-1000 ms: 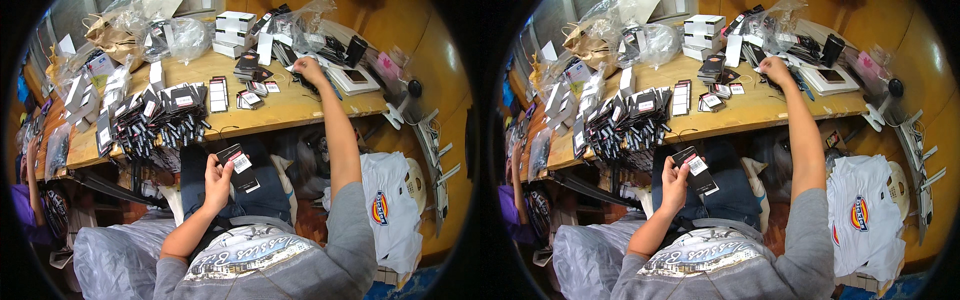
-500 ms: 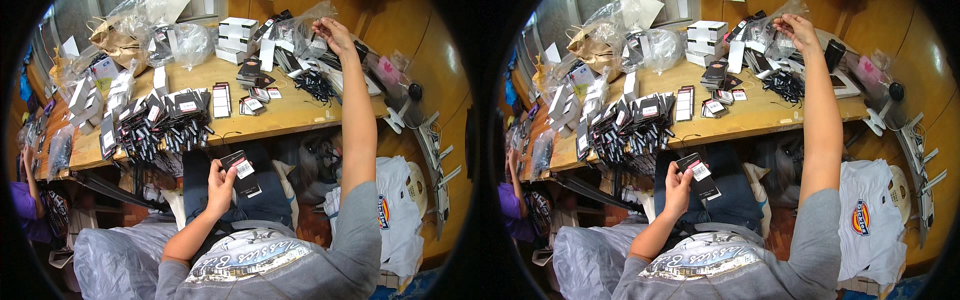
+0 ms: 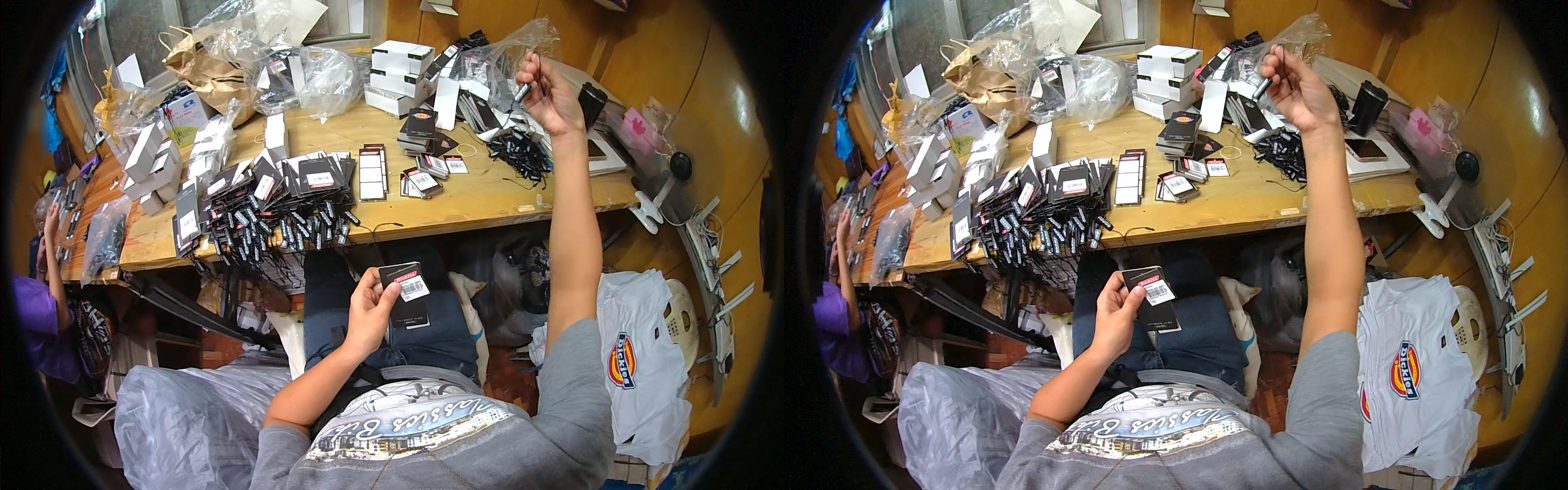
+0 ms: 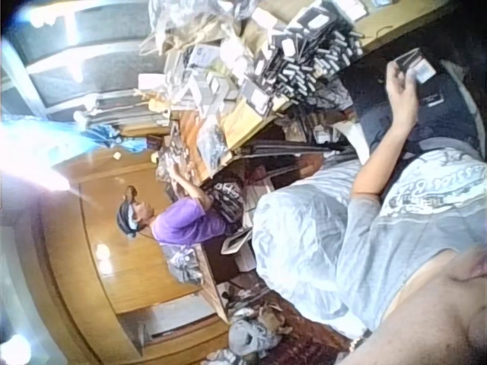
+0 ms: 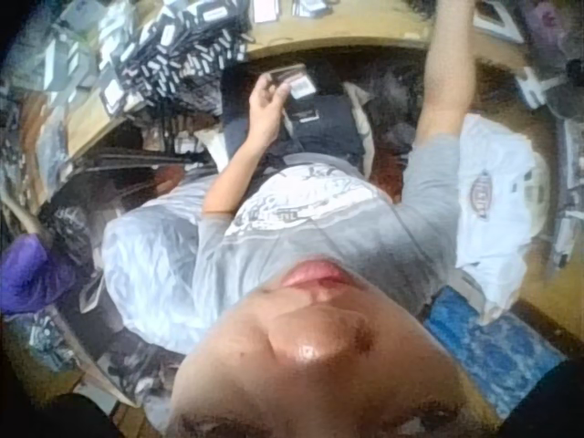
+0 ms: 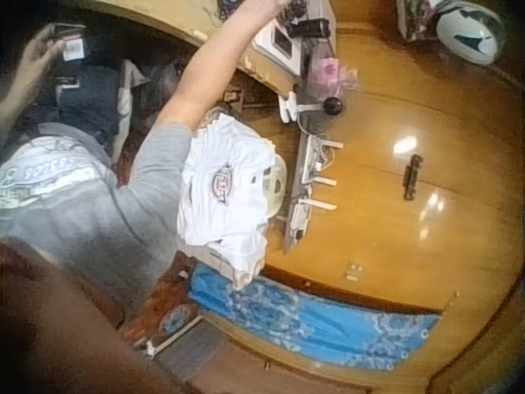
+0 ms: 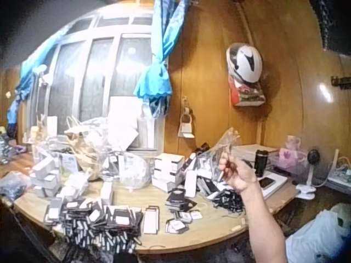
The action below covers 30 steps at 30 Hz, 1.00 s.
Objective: The person sits on the floor and assembles keychains by attaching black plastic clips to rectangular tags. They pick up tags and clips from a cluttered table, connect them, and place the finished items into a pile. The person also handles a plastic bag containing clips and a white box during the process.
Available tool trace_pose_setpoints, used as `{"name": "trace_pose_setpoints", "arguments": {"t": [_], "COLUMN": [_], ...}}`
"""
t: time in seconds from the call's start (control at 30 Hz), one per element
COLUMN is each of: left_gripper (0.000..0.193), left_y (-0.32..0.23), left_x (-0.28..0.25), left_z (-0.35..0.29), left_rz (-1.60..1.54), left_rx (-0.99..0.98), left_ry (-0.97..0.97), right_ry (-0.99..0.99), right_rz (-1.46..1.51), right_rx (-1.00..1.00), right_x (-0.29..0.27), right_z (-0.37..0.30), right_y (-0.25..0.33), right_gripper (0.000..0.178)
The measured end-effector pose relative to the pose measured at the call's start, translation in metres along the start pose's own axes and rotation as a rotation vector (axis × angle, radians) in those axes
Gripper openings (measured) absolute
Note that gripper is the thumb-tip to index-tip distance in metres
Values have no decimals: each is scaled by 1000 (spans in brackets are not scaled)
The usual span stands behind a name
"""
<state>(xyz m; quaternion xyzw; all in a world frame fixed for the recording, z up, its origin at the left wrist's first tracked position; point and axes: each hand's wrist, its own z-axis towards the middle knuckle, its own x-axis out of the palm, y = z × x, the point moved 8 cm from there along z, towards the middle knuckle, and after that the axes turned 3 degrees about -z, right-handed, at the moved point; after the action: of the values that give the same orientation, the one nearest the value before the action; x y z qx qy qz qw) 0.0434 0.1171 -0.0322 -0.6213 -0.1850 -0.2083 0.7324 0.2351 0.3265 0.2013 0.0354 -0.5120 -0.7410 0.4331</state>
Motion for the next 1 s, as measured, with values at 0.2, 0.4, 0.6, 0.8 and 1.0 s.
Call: {"name": "trace_pose_setpoints", "arguments": {"t": [0.2, 0.4, 0.6, 0.8, 1.0], "left_gripper": [11, 14, 10, 11, 11], "left_y": [-21, -44, -17, -2, 9], "left_x": [13, 27, 29, 17, 16], "left_z": [-1, -7, -17, -10, -10], "left_rz": [38, 123, 78, 243, 364], "left_rx": [83, 260, -30, -134, -202], "left_ry": [108, 267, 316, 228, 272], "right_ry": [56, 67, -24, -27, -41], "right_rz": [-9, -189, -145, 6, 273], "right_rx": [92, 219, 32, -53, 45], "right_x": [64, 125, 127, 127, 124], "right_z": [-41, -104, -137, -139, -144], "right_y": [-46, -124, -143, -109, -113], "right_gripper": [14, 19, 12, 18, 17]}}
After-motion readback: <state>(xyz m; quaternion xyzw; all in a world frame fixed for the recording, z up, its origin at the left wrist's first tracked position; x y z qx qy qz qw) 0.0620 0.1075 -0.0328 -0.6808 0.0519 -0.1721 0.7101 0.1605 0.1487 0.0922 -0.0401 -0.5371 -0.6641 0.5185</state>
